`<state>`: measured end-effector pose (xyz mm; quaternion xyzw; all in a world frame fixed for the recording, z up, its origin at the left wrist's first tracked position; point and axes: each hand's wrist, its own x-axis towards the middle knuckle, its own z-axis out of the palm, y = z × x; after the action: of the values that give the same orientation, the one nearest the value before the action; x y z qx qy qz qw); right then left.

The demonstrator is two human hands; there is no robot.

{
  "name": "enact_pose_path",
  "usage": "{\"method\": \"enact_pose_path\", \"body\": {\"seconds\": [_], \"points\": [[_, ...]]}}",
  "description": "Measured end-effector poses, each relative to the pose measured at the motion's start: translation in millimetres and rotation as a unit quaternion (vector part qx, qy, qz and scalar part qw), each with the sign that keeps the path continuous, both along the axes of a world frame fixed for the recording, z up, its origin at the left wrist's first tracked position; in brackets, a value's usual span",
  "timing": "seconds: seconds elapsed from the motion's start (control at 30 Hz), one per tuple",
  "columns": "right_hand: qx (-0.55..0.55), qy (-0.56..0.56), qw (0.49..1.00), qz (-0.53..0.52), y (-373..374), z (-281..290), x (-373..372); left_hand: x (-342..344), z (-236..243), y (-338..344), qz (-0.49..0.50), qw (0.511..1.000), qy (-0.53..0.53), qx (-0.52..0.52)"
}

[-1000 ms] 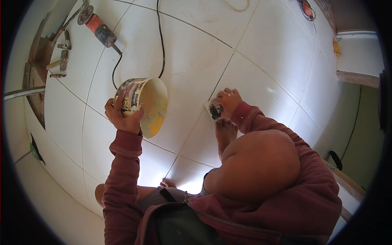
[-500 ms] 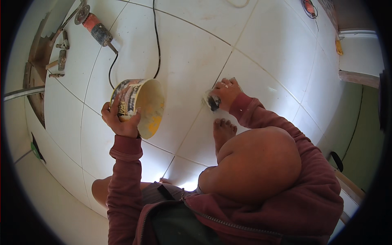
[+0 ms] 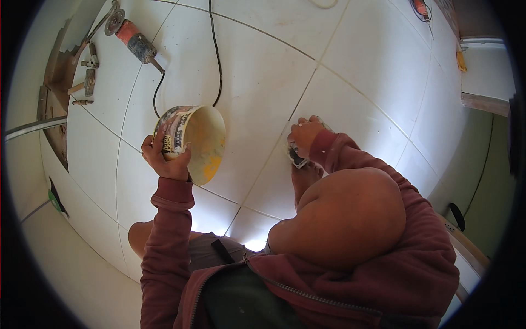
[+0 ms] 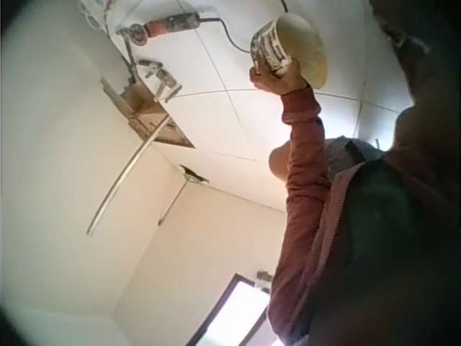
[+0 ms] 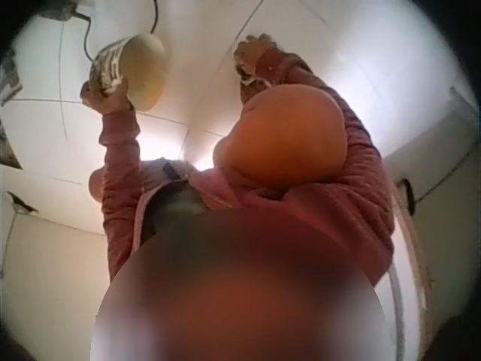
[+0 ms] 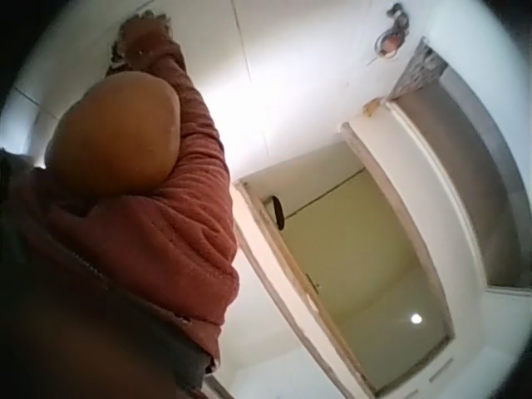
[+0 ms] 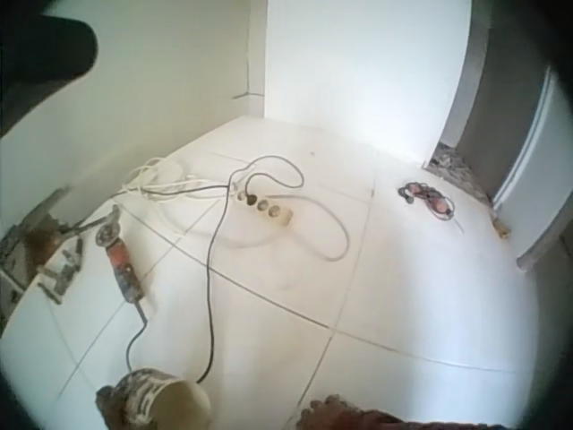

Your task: Apply grout to the joints between floor tiles using a spatula.

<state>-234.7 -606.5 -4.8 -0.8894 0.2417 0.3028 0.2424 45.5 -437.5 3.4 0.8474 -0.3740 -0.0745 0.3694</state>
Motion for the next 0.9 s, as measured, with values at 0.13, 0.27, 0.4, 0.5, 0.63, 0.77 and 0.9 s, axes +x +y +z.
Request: {"method": "enact_pose_path", "body": {"seconds": [0.13, 0.27, 0.4, 0.5, 0.63, 0.77, 0.9], "points": [[-0.061, -0.106, 0.992, -0.029, 1.1, -23.2, -15.9, -6.3, 8.0, -14.6, 0.018, 0.997, 0.049, -0.056], [-0.057, -0.085, 0.994, -0.033, -4.3, -18.8, -12.5, -6.9, 8.4, -16.1, 0.002, 0.999, -0.028, 0.029], [-0.063, -0.073, 0.994, -0.047, -3.4, -18.9, -14.9, -10.5, 7.8, -11.8, 0.011, 1.0, -0.007, -0.001], [-0.028, -0.021, 0.998, -0.057, -7.9, -7.3, -15.9, -7.3, 10.1, -10.1, 0.005, 1.0, -0.021, 0.01], [-0.086, -0.121, 0.985, -0.086, -19.3, -21.9, -17.7, -5.6, 7.9, -13.4, 0.004, 0.999, 0.012, -0.031], [-0.02, -0.059, 0.984, -0.169, -27.8, -23.3, -19.5, -4.5, 6.8, -12.9, -0.008, 0.999, -0.044, 0.026], [-0.073, -0.157, 0.955, -0.24, -1.2, -21.2, -6.4, -7.7, 6.4, -13.0, 0.003, 0.998, 0.025, -0.06]]}}
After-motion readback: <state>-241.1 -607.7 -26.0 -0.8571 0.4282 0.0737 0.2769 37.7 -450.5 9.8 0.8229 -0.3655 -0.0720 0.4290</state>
